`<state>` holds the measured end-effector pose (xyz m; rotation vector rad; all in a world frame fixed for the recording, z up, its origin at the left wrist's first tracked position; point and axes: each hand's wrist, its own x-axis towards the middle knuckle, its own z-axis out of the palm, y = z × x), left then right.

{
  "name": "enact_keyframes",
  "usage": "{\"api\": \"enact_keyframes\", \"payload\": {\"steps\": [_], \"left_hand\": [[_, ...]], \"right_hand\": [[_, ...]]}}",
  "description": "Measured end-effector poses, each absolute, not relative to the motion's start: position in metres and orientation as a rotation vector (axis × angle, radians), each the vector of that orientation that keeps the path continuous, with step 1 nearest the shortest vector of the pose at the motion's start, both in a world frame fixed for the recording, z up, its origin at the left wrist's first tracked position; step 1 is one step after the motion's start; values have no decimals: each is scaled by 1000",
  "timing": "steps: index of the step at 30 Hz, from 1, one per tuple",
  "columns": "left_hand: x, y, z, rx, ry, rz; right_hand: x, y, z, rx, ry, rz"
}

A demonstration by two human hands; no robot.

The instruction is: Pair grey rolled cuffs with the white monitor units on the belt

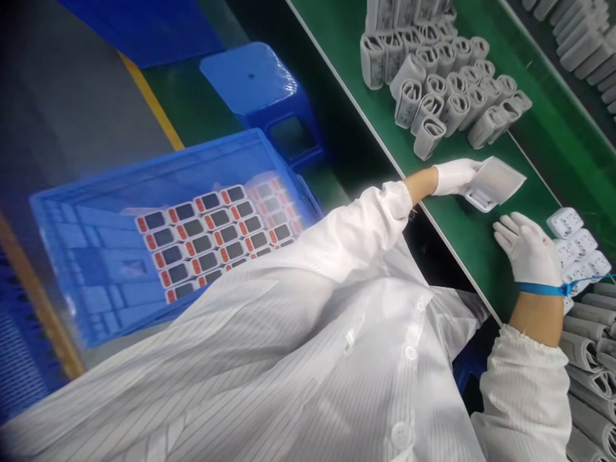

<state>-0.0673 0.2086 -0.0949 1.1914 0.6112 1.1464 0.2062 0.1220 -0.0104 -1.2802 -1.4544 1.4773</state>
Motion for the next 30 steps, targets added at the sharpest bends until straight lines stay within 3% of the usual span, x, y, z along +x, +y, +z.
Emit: {"api": "enact_keyframes", "payload": {"steps": [12, 17, 21, 25, 30], "left_hand": [[-15, 111, -73, 873, 765, 1393], [2, 73, -73, 1286, 1007, 1456], [-15, 63, -68, 1760, 979, 1288], [-28, 62, -67, 1729, 826, 1245], [-28, 53, -80, 1725, 1018, 1319]], "right_hand": [[165, 69, -46, -1271, -1209, 1503], [150, 63, -54, -1152, -996, 1468], [158, 54, -53, -1056, -814, 1520], [164, 46, -51, -1079, -844, 1647], [164, 44, -47, -1222, -898, 1700]]}}
